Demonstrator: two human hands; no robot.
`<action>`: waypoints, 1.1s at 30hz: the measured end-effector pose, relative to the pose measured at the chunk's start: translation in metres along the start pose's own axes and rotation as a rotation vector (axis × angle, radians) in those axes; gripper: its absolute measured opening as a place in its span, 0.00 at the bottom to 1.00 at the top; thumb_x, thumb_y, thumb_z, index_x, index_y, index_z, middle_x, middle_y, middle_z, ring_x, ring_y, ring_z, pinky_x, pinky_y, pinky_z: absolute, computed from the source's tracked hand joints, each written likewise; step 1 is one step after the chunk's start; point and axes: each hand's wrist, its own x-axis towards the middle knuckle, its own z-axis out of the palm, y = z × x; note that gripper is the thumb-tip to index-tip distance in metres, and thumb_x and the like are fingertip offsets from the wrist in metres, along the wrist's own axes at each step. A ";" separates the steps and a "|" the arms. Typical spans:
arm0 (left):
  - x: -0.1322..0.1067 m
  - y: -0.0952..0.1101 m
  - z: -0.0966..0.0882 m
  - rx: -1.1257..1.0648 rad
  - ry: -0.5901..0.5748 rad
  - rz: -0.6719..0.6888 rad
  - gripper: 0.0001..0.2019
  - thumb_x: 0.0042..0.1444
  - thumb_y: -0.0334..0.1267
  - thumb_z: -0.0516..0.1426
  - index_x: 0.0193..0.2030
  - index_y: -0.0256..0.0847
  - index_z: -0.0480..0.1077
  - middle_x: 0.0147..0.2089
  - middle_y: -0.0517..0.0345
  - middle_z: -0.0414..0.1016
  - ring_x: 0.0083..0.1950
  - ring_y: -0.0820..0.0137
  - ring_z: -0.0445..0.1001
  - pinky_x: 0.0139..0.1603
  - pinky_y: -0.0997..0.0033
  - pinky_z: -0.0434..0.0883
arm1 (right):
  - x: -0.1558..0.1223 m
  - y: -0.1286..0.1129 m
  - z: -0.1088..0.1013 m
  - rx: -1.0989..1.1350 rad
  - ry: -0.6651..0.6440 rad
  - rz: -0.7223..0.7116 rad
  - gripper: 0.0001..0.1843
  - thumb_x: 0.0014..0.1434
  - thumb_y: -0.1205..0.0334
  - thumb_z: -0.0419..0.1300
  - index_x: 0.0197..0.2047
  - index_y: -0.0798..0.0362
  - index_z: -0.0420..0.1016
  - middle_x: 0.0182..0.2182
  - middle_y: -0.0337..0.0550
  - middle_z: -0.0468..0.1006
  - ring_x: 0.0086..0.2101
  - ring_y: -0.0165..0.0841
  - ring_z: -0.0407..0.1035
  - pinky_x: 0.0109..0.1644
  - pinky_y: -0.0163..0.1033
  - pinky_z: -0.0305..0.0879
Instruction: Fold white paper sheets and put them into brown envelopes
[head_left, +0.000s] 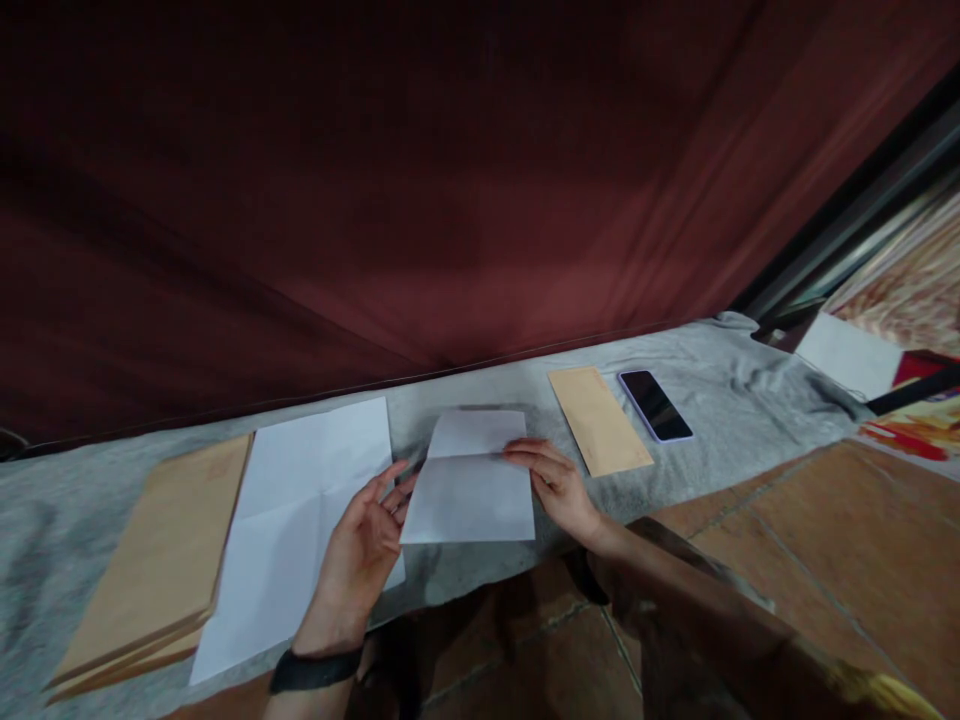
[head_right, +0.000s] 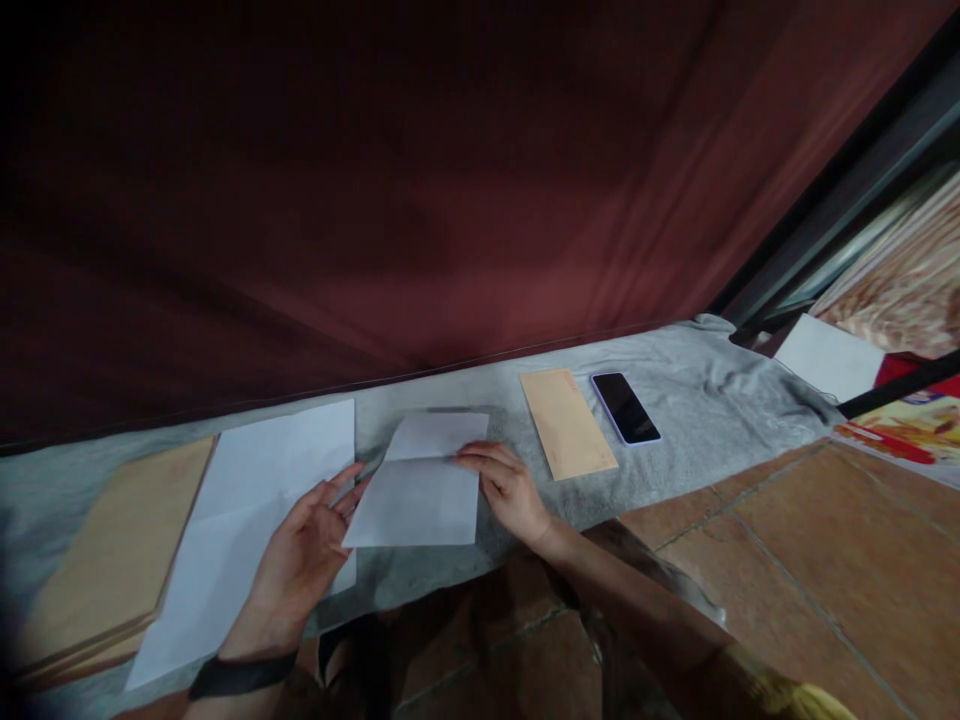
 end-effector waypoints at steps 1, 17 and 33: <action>0.000 0.000 0.000 0.018 -0.005 -0.023 0.21 0.54 0.43 0.59 0.55 0.43 0.72 0.44 0.52 0.81 0.42 0.64 0.80 0.37 0.68 0.76 | -0.001 -0.001 0.001 0.024 -0.002 -0.003 0.21 0.69 0.71 0.49 0.55 0.45 0.77 0.51 0.46 0.79 0.55 0.37 0.71 0.60 0.51 0.69; 0.000 -0.023 -0.010 0.454 0.028 0.039 0.23 0.38 0.40 0.68 0.45 0.38 0.79 0.38 0.56 0.82 0.38 0.69 0.77 0.40 0.73 0.71 | -0.020 0.014 -0.001 -0.124 -0.279 -0.016 0.28 0.60 0.80 0.51 0.58 0.49 0.75 0.55 0.48 0.77 0.58 0.37 0.68 0.65 0.51 0.65; 0.008 -0.035 -0.021 1.007 -0.097 0.476 0.21 0.34 0.28 0.67 0.39 0.49 0.81 0.46 0.53 0.75 0.52 0.56 0.71 0.57 0.58 0.70 | -0.018 0.008 -0.022 -0.286 -0.482 -0.032 0.22 0.61 0.75 0.58 0.56 0.49 0.77 0.51 0.47 0.80 0.50 0.38 0.73 0.57 0.47 0.68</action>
